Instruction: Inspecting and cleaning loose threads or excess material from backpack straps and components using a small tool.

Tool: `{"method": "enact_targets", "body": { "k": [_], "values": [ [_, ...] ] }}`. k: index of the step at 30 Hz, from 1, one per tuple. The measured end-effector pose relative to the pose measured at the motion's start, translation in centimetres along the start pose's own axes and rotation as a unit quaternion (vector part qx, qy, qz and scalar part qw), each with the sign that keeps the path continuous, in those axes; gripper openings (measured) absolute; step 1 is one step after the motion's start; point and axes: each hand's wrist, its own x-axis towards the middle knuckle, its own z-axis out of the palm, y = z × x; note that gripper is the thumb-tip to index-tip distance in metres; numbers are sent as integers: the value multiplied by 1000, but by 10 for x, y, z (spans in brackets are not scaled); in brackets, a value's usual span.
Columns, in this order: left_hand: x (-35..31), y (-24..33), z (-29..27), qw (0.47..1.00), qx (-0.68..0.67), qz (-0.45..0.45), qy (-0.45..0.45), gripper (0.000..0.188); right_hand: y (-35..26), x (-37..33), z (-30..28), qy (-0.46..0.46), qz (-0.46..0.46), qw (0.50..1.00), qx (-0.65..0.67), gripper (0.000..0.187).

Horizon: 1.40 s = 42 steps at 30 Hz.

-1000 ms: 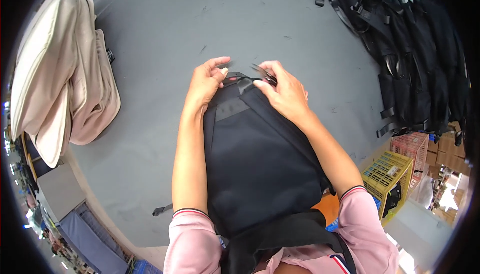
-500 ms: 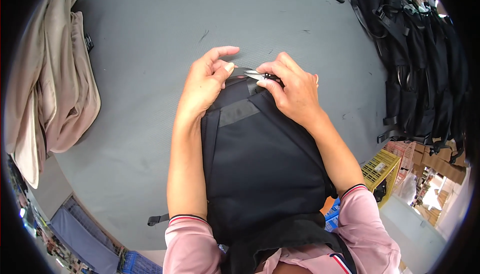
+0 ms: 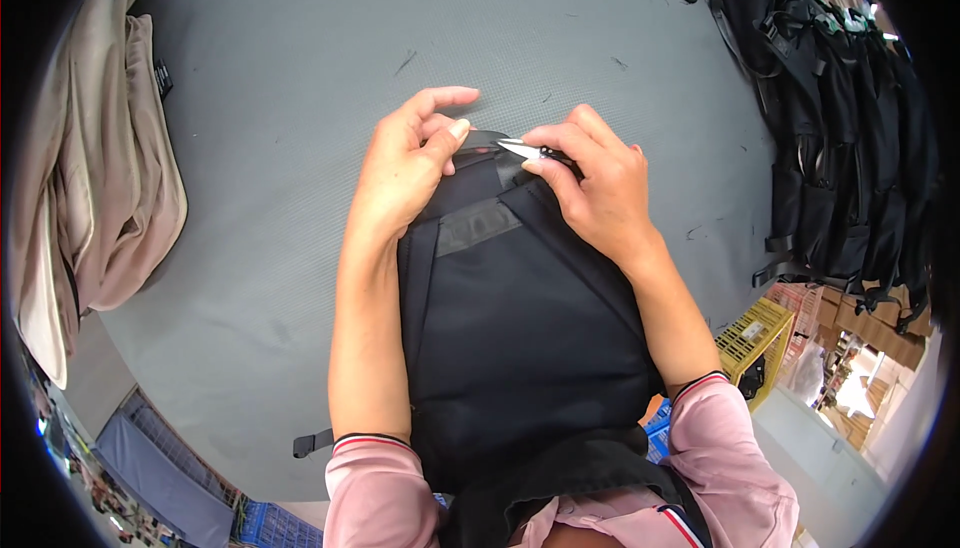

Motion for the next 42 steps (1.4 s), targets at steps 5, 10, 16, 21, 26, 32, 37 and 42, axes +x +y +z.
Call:
{"method": "enact_targets", "body": {
  "k": [5, 10, 16, 21, 26, 32, 37, 42],
  "values": [
    [-4, -6, 0, 996, 33, 77, -21, 28, 12, 2, 6, 1, 138, 973, 182, 20],
    [-2, -5, -4, 968, 198, 149, -40, 23, 8, 3, 4, -40, 173, 962, 207, 22],
    [0, -9, 8, 942, 282, 177, 37, 14, 13, -2, 8, -43, 214, 941, 259, 21],
    [-1, -8, 13, 901, 399, 151, 85, 21, 6, -1, 5, 10, 204, 930, 306, 20],
    [-2, -6, 13, 893, 423, 125, 90, 23, 0, -3, 3, 23, 103, 989, 106, 24],
    [3, -8, 14, 900, 295, 259, 187, 10, 13, -2, -2, 12, 174, 963, 206, 18],
    [-15, -4, 19, 810, 336, 385, 289, 12, 7, -14, -7, -14, 207, 955, 211, 18],
    [-39, -18, 32, 820, 403, 371, 166, 11, 3, -15, -17, -77, 216, 961, 152, 18]
  ]
}}
